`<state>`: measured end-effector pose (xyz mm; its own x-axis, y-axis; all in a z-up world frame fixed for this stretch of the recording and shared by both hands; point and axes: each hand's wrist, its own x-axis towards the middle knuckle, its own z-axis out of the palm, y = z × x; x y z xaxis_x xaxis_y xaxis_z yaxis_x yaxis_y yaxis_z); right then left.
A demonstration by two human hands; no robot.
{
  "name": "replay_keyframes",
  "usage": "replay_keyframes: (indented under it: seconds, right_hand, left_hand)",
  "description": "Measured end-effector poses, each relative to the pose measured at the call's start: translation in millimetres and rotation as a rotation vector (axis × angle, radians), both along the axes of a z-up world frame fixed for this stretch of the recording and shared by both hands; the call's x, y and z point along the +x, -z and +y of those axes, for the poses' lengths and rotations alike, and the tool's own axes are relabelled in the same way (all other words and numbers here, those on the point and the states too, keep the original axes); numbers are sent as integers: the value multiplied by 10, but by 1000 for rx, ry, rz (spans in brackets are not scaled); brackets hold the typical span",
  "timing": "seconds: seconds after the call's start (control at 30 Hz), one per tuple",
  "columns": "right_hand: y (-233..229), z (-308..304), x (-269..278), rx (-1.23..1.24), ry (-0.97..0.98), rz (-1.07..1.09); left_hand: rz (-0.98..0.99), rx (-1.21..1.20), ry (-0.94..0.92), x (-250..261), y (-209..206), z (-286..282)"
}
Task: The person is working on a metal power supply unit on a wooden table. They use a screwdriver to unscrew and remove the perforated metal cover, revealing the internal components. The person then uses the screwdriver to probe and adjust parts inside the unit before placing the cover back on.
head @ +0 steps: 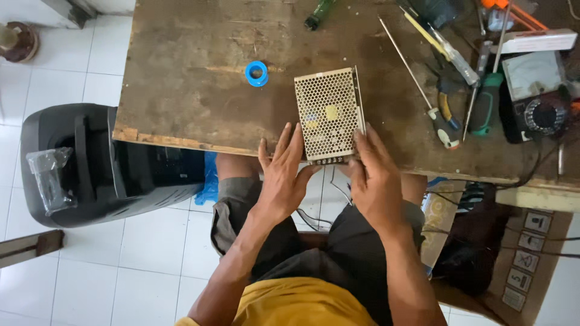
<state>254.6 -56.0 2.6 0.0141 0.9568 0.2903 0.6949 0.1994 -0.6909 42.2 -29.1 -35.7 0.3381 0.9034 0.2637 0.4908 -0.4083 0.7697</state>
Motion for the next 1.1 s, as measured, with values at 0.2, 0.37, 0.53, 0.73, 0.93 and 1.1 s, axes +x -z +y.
replay_keyframes:
  seconds: [0.2,0.37,0.53,0.73,0.93,1.1]
  right_hand:
    - [-11,74,39,65,38,-54]
    - [-114,113,85,27,-61,-73]
    - [-324,463,163,-47,-197,-435]
    - [-782,1045,146,-434,-430,-698]
    - [-529,1453,221,-390,-506,-471]
    - [-203,1820,63,-154,-351,-369]
  left_hand:
    - [58,14,7,-82,23,112]
    - [123,19,35,-132,140,155]
    - [295,14,71,-151,134,85]
    - [409,43,-97,-73,197,39]
    - [334,48,-41,-105,144,-2]
    - [357,48,-97,34,179,48]
